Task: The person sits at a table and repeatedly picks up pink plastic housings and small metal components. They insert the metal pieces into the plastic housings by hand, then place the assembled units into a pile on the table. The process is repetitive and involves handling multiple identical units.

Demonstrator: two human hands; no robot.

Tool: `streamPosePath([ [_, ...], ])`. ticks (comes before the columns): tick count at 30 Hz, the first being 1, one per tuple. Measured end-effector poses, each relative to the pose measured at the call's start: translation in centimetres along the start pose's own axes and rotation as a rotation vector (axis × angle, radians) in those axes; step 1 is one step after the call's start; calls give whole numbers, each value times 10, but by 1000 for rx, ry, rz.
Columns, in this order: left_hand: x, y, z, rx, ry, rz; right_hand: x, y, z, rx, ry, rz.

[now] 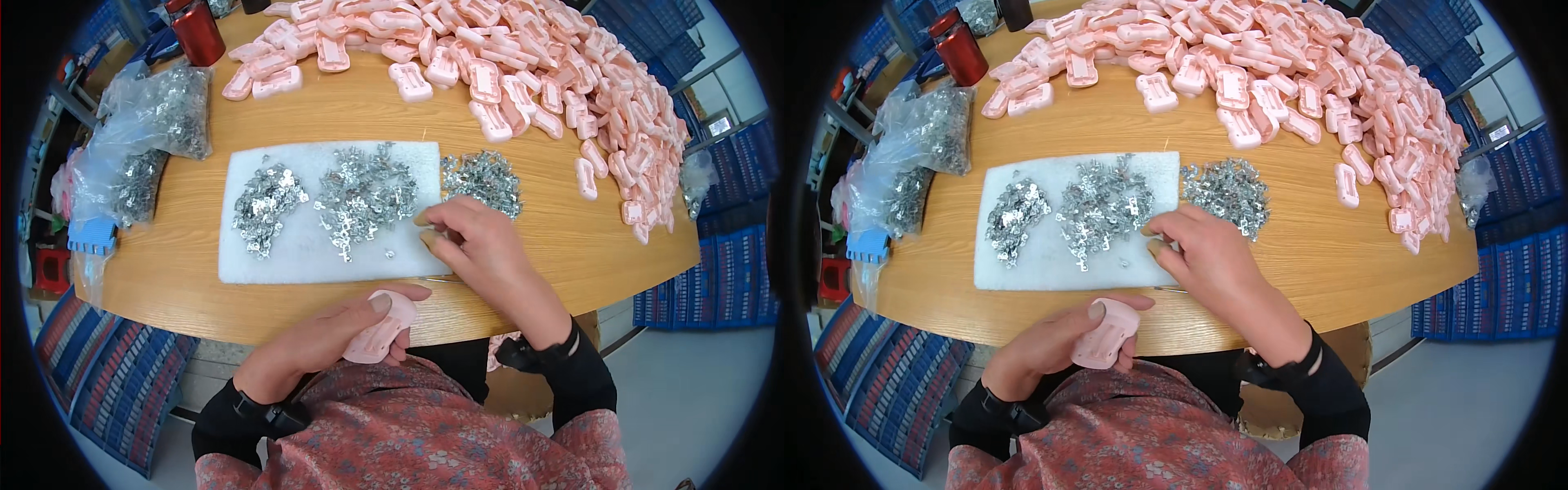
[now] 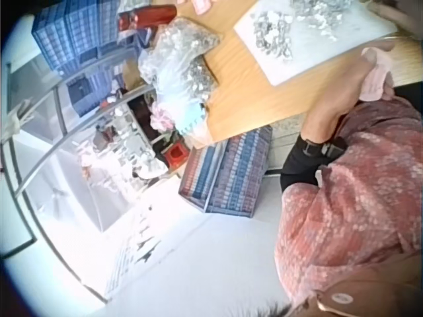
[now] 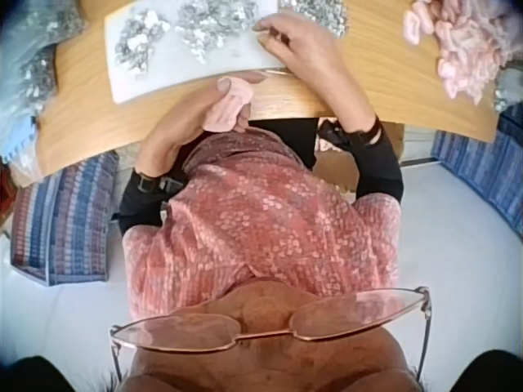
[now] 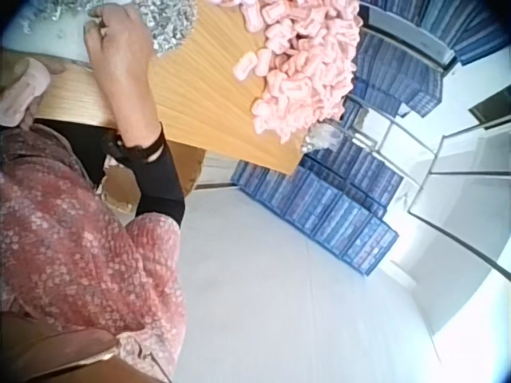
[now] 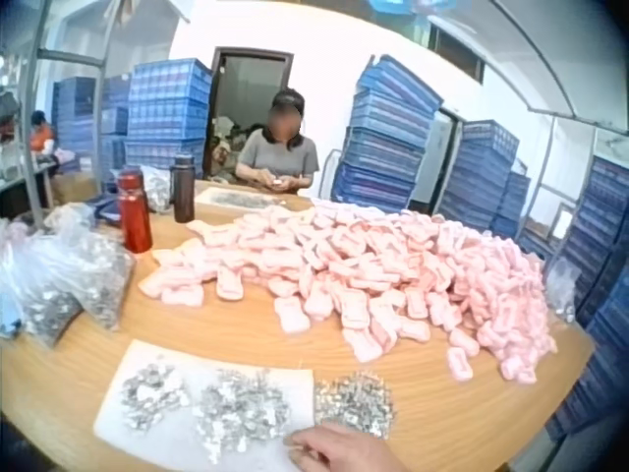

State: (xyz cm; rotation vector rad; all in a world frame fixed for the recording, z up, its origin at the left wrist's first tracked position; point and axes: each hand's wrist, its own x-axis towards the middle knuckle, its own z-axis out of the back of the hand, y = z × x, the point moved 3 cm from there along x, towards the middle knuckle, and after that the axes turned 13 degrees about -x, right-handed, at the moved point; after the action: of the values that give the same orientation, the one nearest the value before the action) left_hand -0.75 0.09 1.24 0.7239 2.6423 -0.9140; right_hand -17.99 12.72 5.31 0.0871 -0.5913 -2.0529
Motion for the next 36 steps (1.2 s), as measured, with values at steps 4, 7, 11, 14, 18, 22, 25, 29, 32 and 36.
streamPosePath([
  [4,-7,-7,7,-57,8,-80,19,-2,-22,-63,58,15],
  [7,-13,-11,11,-134,-15,-148,23,-1,-32,-57,98,-18],
  [11,-16,-19,17,-34,-143,-333,24,4,-19,83,252,-160],
  [14,-13,-27,19,-20,-244,-431,21,6,-13,140,303,-186],
  [18,1,-36,12,134,-356,-612,21,9,-10,-23,209,-5],
  [22,13,-43,9,191,-343,-553,18,4,-17,-108,240,26],
  [25,20,-41,13,304,-347,-544,14,3,-12,80,268,-70],
  [29,24,-41,13,341,-363,-548,9,-6,-11,217,277,-168],
  [32,27,-44,12,421,-412,-560,6,-11,-12,367,310,-230],
  [36,30,-51,8,509,-419,-573,4,-7,-7,469,344,-218],
])
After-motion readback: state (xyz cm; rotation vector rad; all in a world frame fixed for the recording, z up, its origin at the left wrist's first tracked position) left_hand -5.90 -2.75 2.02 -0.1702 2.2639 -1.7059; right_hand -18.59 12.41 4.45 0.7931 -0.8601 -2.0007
